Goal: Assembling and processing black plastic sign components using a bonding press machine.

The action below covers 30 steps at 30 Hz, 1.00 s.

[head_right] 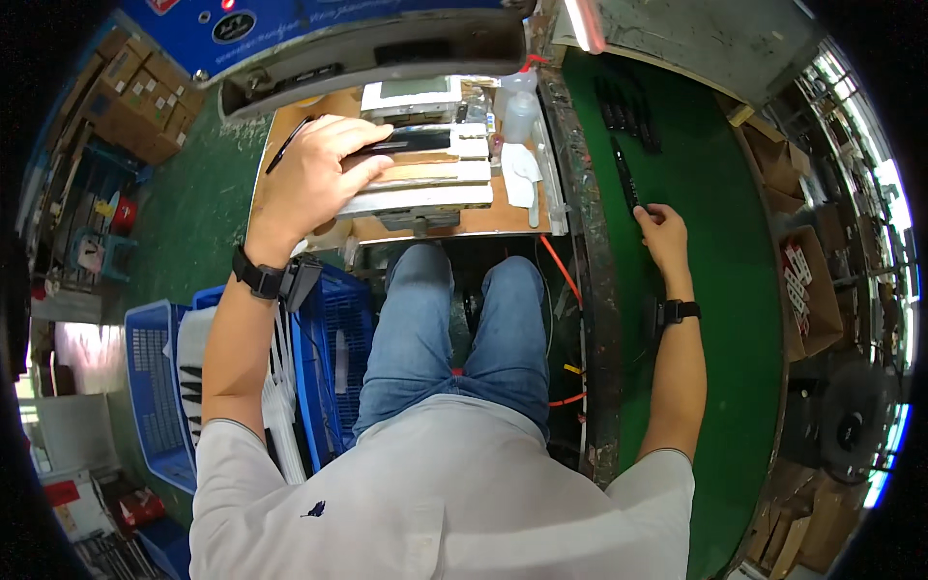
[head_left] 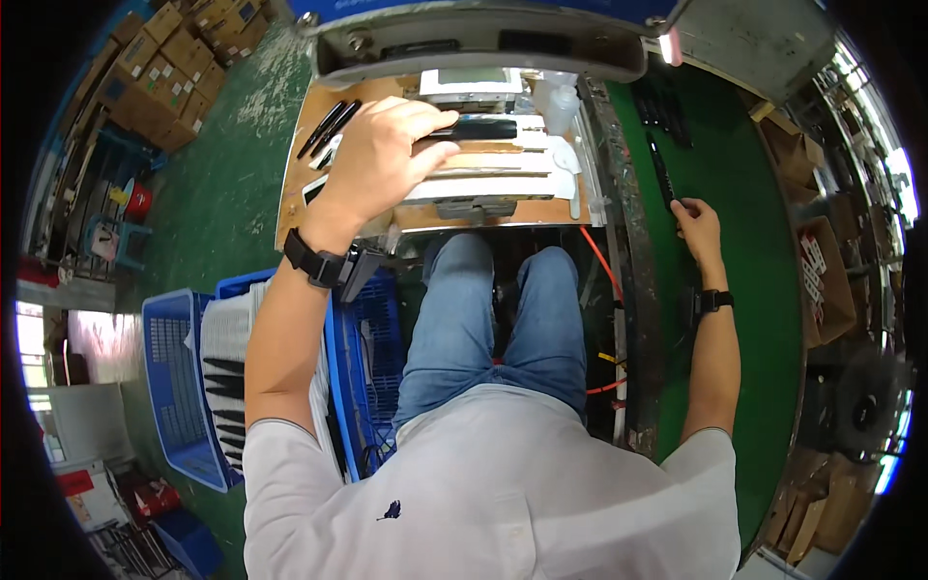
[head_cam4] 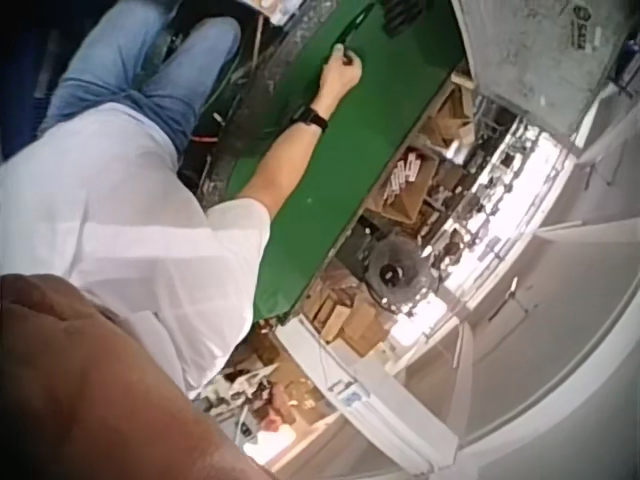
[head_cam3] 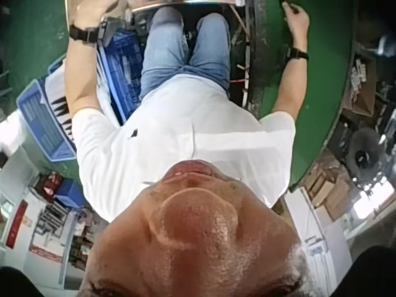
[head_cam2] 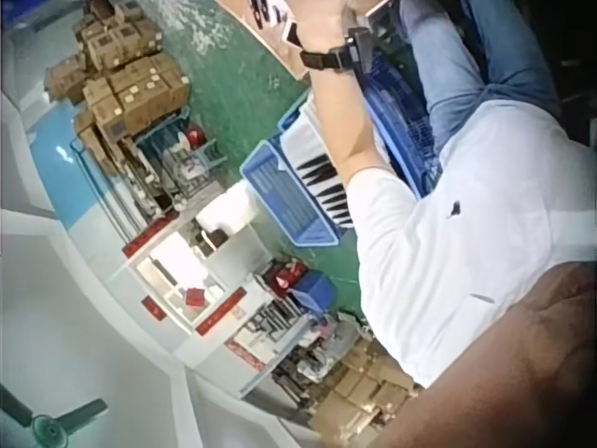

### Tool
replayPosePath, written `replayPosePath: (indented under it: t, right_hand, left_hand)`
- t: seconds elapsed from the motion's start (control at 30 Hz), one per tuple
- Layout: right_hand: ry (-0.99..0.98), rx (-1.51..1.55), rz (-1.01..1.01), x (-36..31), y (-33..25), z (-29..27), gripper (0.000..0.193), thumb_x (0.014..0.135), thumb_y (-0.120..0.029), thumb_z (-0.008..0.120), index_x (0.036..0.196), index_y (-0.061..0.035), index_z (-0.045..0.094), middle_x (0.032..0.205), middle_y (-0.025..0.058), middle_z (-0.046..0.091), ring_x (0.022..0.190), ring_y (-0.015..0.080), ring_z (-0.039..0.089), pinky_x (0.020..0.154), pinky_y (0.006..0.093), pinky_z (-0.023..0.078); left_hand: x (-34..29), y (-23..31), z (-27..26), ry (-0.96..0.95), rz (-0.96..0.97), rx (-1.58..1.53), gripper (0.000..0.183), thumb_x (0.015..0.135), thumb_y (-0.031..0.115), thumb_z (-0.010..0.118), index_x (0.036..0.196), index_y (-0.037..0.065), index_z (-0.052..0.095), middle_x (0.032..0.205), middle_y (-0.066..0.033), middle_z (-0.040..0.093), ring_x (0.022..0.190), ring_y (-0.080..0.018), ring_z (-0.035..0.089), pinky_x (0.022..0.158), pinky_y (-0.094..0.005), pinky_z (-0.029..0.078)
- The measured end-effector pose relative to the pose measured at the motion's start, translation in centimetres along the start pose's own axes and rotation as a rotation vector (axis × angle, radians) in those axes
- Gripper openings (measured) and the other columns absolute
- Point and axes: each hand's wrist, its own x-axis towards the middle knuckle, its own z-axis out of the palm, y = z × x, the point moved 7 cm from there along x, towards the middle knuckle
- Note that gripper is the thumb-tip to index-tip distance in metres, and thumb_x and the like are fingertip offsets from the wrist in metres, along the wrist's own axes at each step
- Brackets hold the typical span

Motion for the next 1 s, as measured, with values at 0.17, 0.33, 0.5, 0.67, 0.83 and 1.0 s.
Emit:
replayPosePath:
  t: [0.17,0.33,0.5,0.67,0.83,1.0]
  right_hand:
    - [-0.066,0.083,-0.009,0.8,1.2,-0.2,0.054,0.098,-0.037,0.080,0.134,0.0014,0.067,0.098,0.0021,0.070,0.079,0.0092,0.064,0.068,0.0255,0.054]
    - [-0.125,0.075,0.041,2.9,3.1,-0.6,0.052,0.100,-0.039,0.077,0.136,-0.0011,0.069,0.111,0.0064,0.072,0.088,0.0130,0.066,0.074,0.0272,0.055]
    - [-0.073,0.060,0.076,4.2,4.3,-1.1,0.055,0.101,-0.038,0.077,0.140,-0.0021,0.065,0.120,0.0051,0.070,0.088,0.0121,0.063,0.074,0.0261,0.053]
    - [-0.031,0.104,0.115,5.3,4.0,-1.7,0.057,0.101,-0.036,0.077,0.144,-0.0022,0.061,0.123,0.0046,0.069,0.087,0.0119,0.063,0.074,0.0265,0.053]
    - [-0.017,0.011,-0.036,5.1,0.6,-2.7,0.059,0.101,-0.035,0.078,0.146,-0.0025,0.059,0.122,0.0055,0.068,0.088,0.0121,0.063,0.075,0.0260,0.053]
    - [-0.096,0.003,-0.282,0.0,-8.2,-1.3,0.050,0.104,-0.030,0.074,0.146,-0.0046,0.062,0.119,0.0051,0.068,0.091,0.0116,0.065,0.080,0.0255,0.053]
  left_hand:
    - [-7.6,-1.0,-3.5,0.300,0.028,0.177,0.031,0.090,0.023,0.079,0.117,0.008,0.078,0.116,-0.0134,0.075,0.105,-0.0332,0.070,0.097,-0.0428,0.054]
    - [-27.5,-13.8,-8.9,0.243,-0.563,0.163,0.029,0.091,0.011,0.070,0.119,0.007,0.076,0.120,-0.0148,0.075,0.114,-0.0369,0.069,0.101,-0.0435,0.054]
    - [-48.9,-18.6,-12.5,-0.084,-0.930,0.459,0.042,0.086,-0.005,0.055,0.122,0.007,0.073,0.125,-0.0174,0.073,0.124,-0.0394,0.065,0.106,-0.0473,0.051]
    - [-55.2,-19.3,-12.0,-0.215,-0.879,0.487,0.040,0.082,-0.006,0.061,0.118,0.006,0.074,0.126,-0.0189,0.072,0.127,-0.0386,0.063,0.108,-0.0462,0.052]
    - [-54.2,-20.4,-12.9,-0.359,-0.866,0.454,0.028,0.080,-0.004,0.064,0.104,0.006,0.075,0.115,-0.0175,0.075,0.125,-0.0356,0.064,0.104,-0.0493,0.051]
    - [-52.5,-19.2,-15.0,-0.455,-0.879,0.364,0.010,0.077,0.000,0.070,0.087,0.001,0.067,0.096,-0.0177,0.072,0.109,-0.0404,0.066,0.090,-0.0483,0.053]
